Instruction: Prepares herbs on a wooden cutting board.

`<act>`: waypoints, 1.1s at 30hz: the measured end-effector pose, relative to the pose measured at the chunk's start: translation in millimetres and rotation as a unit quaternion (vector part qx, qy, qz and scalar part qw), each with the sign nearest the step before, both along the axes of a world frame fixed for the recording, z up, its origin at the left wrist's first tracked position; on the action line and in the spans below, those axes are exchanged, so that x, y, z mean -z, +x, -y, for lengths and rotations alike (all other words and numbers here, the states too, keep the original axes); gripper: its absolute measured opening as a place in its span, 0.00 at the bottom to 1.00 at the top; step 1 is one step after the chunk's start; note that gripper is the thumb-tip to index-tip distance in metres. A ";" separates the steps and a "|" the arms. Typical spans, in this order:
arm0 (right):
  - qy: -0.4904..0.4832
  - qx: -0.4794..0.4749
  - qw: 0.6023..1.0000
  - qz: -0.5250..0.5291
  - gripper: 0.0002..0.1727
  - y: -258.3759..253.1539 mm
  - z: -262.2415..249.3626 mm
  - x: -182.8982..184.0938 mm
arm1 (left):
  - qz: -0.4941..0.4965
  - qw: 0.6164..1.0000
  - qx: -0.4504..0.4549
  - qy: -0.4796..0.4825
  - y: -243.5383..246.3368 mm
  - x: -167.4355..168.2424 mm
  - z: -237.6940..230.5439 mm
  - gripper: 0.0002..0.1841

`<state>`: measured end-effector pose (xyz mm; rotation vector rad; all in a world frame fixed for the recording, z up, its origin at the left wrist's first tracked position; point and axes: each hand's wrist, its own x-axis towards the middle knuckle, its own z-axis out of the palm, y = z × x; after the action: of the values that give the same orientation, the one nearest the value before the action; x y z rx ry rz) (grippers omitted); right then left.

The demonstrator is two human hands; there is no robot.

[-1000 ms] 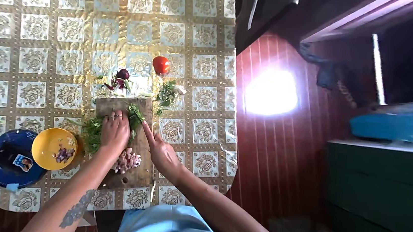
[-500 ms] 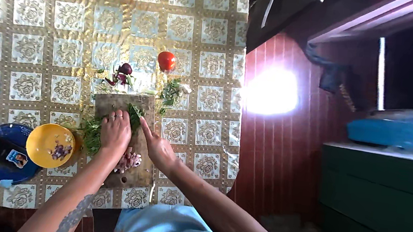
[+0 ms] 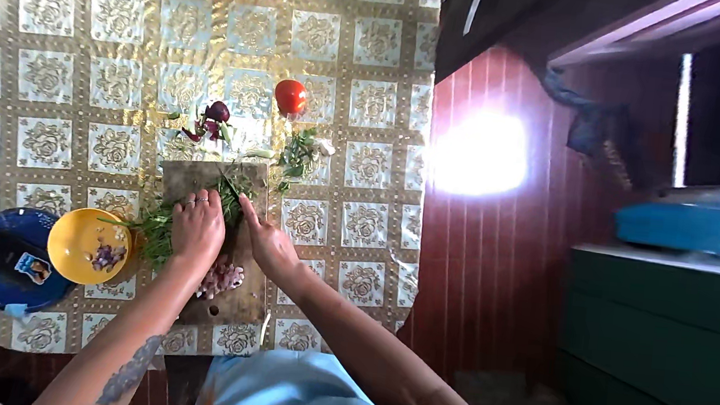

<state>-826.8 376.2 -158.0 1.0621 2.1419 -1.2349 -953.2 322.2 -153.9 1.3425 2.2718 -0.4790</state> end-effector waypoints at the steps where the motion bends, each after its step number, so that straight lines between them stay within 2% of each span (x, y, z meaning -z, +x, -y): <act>1: 0.006 0.004 1.000 -0.003 0.41 -1.3 -2.7 1.3 | -0.004 1.000 0.001 0.004 0.0 0.7 -0.4 0.19; 4: 0.007 -0.017 1.000 0.013 0.44 8.8 3.3 -1.4 | -0.004 1.000 -0.008 0.007 -1.1 2.2 0.7 0.20; 6: -0.001 -0.022 1.000 0.022 0.43 19.4 6.3 -5.1 | 0.003 1.000 -0.014 0.001 -4.5 1.0 -2.4 0.26; 9: -0.007 0.007 1.000 0.015 0.41 26.1 2.3 -2.4 | 0.004 1.000 -0.007 0.000 -3.6 0.5 -2.1 0.29; 18: 0.050 0.075 0.996 -0.009 0.42 35.4 -21.7 -2.5 | -0.004 1.000 -0.003 0.004 -1.9 1.0 -2.2 0.27; 21: 0.040 0.036 0.998 -0.043 0.40 20.6 -19.2 -15.1 | 0.006 1.000 -0.005 -0.002 -2.6 -1.1 -1.7 0.29; 26: 0.025 -0.047 0.999 -0.006 0.41 -9.7 -26.7 -21.8 | 0.002 1.000 -0.002 -0.005 -2.9 -3.2 -1.8 0.25; 30: 0.044 -0.041 0.998 0.005 0.43 -9.5 -30.4 -15.6 | 0.017 1.000 -0.004 0.007 -2.6 -1.7 0.7 0.25; 33: 0.045 0.002 0.999 -0.003 0.42 8.5 -31.3 -10.4 | 0.016 1.000 -0.007 0.017 -3.6 -0.3 0.7 0.26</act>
<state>-818.3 407.5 -147.6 1.1025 2.2201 -1.1537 -956.7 321.6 -153.6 1.3411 2.2720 -0.4130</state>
